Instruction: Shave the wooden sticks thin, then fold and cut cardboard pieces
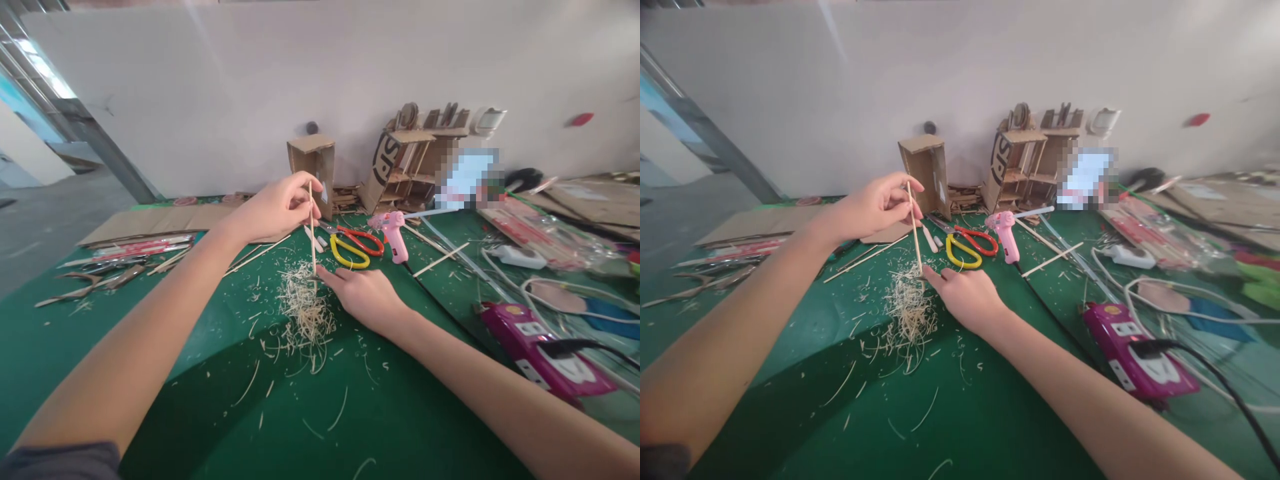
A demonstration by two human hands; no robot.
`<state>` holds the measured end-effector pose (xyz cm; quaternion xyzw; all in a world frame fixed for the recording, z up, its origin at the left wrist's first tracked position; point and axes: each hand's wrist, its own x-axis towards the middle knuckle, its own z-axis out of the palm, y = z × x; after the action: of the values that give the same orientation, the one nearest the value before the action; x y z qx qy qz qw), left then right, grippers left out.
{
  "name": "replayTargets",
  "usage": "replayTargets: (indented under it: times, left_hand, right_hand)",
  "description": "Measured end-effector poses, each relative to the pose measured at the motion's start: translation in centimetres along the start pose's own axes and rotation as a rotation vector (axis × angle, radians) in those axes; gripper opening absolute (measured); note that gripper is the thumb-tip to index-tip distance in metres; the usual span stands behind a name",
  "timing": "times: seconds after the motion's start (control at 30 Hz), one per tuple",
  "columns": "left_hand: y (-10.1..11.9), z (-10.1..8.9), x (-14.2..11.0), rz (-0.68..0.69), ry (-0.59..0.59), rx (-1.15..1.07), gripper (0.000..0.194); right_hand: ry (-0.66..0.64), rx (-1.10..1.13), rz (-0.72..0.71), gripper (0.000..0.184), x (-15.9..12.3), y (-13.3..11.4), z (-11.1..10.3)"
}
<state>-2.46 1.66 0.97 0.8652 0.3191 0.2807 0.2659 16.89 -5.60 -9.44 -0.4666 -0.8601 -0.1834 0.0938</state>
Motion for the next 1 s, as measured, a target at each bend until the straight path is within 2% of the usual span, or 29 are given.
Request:
replayTargets:
  times: [0.17,0.3,0.5,0.6,0.73,0.83,0.9,1.0]
  left_hand:
    - [0.1,0.7,0.0,-0.003,0.029,0.038,0.027]
    - [0.0,1.0,0.1,-0.016,0.01,-0.051,0.025]
    - [-0.1,0.8,0.1,-0.018,-0.015,-0.096,0.022]
    - [-0.2,0.7,0.1,-0.034,0.001,-0.101,0.022]
    - [-0.4,0.7,0.1,-0.043,0.002,-0.127,0.023]
    - [-0.4,0.7,0.1,-0.04,0.005,-0.148,0.022]
    - [-0.4,0.6,0.0,-0.038,0.009,-0.149,0.022]
    - [-0.4,0.6,0.0,-0.041,0.003,-0.131,0.023]
  right_hand:
    - [0.098,-0.032,0.143,0.059,0.2,0.5,-0.3]
    - [0.083,-0.025,0.093,0.06,0.1,0.5,-0.3]
    - [0.196,-0.08,0.128,0.058,0.1,0.8,-0.2]
    - [0.146,-0.062,0.085,0.06,0.2,0.8,-0.4]
    - [-0.023,-0.037,0.046,0.065,-0.3,0.2,-0.9]
    - [-0.136,-0.036,-0.049,0.065,-0.7,-0.3,-1.0]
    - [-0.134,-0.052,-0.076,0.063,-0.6,-0.4,-0.9]
    - [-0.03,-0.085,0.021,0.062,-0.1,0.0,-0.9]
